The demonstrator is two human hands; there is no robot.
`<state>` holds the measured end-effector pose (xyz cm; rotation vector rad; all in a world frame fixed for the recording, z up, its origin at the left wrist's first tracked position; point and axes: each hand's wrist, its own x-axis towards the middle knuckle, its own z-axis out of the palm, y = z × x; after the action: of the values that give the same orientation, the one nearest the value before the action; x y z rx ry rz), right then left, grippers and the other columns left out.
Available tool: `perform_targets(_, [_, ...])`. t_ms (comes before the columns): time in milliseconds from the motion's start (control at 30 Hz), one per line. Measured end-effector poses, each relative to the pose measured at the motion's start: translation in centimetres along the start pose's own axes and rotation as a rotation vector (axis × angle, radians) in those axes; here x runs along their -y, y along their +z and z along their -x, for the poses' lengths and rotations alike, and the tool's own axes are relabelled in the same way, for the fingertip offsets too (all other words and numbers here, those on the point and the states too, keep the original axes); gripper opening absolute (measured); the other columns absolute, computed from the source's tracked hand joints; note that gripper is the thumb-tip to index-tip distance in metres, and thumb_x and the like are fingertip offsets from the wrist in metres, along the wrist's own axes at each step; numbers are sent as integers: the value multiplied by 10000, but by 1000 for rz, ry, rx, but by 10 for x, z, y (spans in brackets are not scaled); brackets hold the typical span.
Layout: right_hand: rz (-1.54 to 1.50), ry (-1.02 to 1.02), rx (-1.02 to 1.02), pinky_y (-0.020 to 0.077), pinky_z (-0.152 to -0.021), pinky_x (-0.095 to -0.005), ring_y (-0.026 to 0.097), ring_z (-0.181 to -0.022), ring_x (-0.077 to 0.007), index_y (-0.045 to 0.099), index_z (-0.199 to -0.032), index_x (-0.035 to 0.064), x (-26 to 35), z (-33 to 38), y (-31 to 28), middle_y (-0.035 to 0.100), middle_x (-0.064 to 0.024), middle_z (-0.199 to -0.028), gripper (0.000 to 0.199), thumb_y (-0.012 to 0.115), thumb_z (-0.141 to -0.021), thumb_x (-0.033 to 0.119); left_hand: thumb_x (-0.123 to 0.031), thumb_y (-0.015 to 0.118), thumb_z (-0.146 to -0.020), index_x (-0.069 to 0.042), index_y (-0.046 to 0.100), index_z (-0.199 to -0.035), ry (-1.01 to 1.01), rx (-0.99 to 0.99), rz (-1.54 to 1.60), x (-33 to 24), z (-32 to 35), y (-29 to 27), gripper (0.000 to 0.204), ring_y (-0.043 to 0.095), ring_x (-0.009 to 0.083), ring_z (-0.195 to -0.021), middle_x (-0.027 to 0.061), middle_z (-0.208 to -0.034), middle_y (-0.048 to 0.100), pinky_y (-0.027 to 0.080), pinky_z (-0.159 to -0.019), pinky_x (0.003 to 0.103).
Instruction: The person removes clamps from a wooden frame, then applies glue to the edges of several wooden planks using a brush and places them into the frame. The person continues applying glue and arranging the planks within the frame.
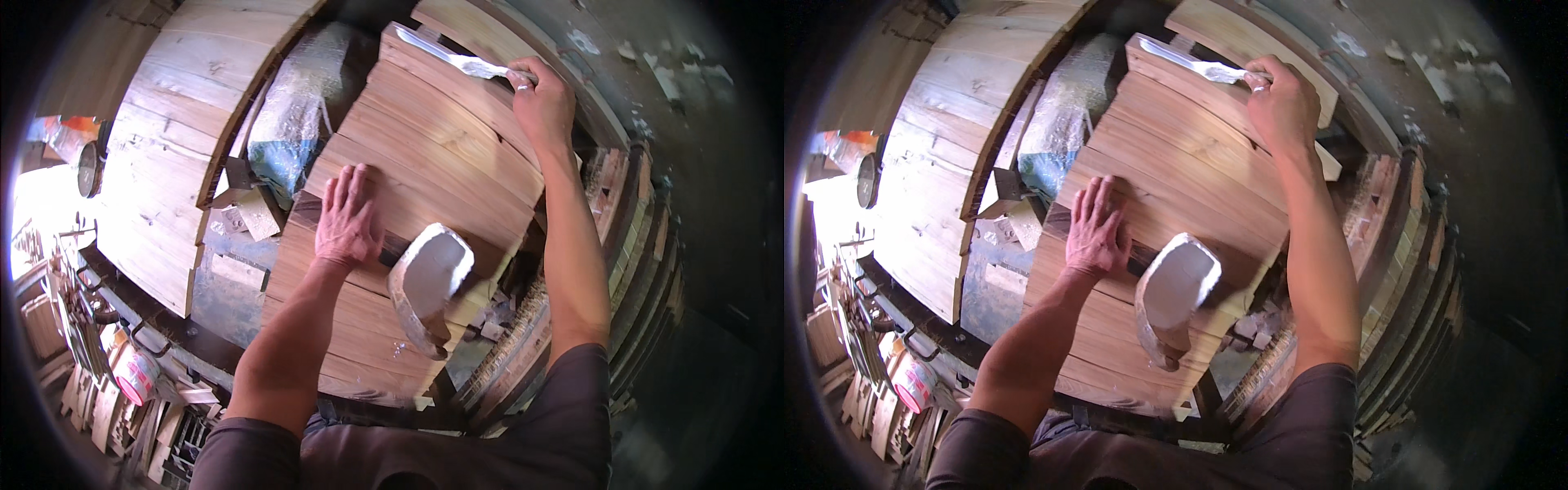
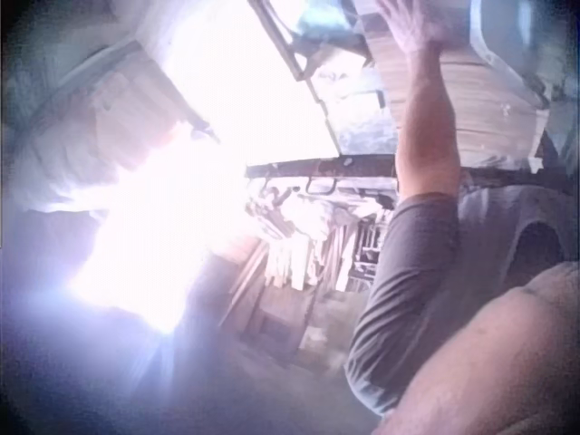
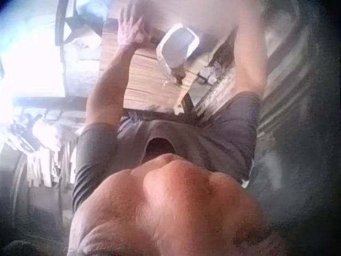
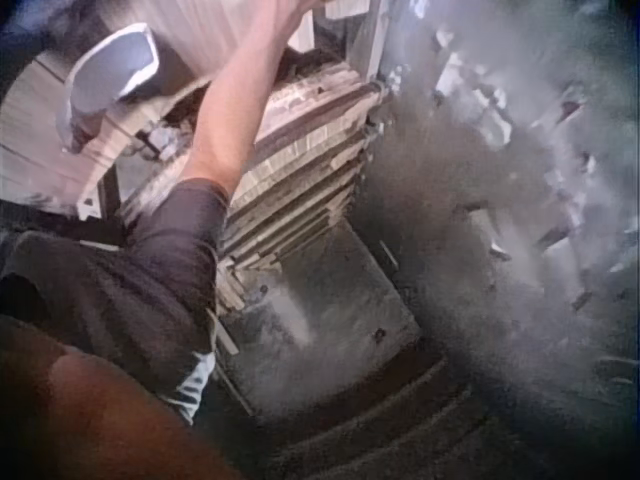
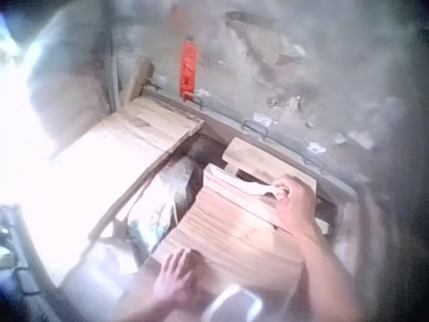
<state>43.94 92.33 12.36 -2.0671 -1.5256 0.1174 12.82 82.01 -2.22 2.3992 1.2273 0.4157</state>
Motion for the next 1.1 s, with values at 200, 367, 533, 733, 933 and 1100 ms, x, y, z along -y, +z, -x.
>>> perform_targets(200, [192, 31, -8, 523, -712, -434, 699, -882, -331, 731, -1009, 138, -53, 35, -52, 741, -103, -965, 155, 660, -886, 76, -237, 612, -840, -35, 617, -1300, 32, -50, -48, 1, 1, 6, 503, 241, 404, -1521, 212, -1633, 290, 188, -1232, 563])
perform_targets(367, [283, 36, -32, 513, -684, -477, 679, -846, -362, 716, -986, 172, -77, 62, -81, 693, -104, -927, 161, 646, -882, 70, -234, 613, -834, -28, 617, -1300, 50, -36, -63, -1, 1, 8, 509, 226, 418, -1524, 216, -1638, 277, 176, -1233, 570])
perform_targets(533, [403, -53, -69, 489, -661, -512, 653, -811, -389, 661, -937, 172, -95, 84, -101, 622, -107, -870, 133, 629, -878, 58, -223, 610, -836, -28, 620, -1302, 69, -31, -85, 0, 2, 10, 506, 227, 423, -1521, 220, -1633, 282, 172, -1233, 576])
perform_targets(733, [550, -46, -20, 499, -682, -495, 647, -840, -404, 671, -992, 161, -104, 109, -132, 607, -120, -873, 254, 619, -827, -25, -214, 610, -839, -44, 620, -1305, 78, -35, -92, 0, 2, 12, 497, 242, 420, -1516, 217, -1633, 287, 179, -1230, 581])
perform_targets(933, [653, 143, -31, 517, -721, -508, 678, -893, -395, 672, -1035, 160, -107, 111, -146, 697, -132, -942, 149, 652, -890, 129, -218, 613, -840, -44, 625, -1307, 60, -42, -79, 2, 3, 12, 499, 249, 419, -1516, 221, -1625, 305, 184, -1229, 582])
perform_targets(1100, [465, 318, -55, 526, -768, -484, 704, -909, -381, 711, -1017, 119, -78, 76, -113, 744, -154, -922, 173, 684, -921, 260, -244, 603, -852, -26, 634, -1293, 24, -30, -54, -1, 1, 5, 494, 224, 405, -1526, 211, -1639, 273, 170, -1240, 561])
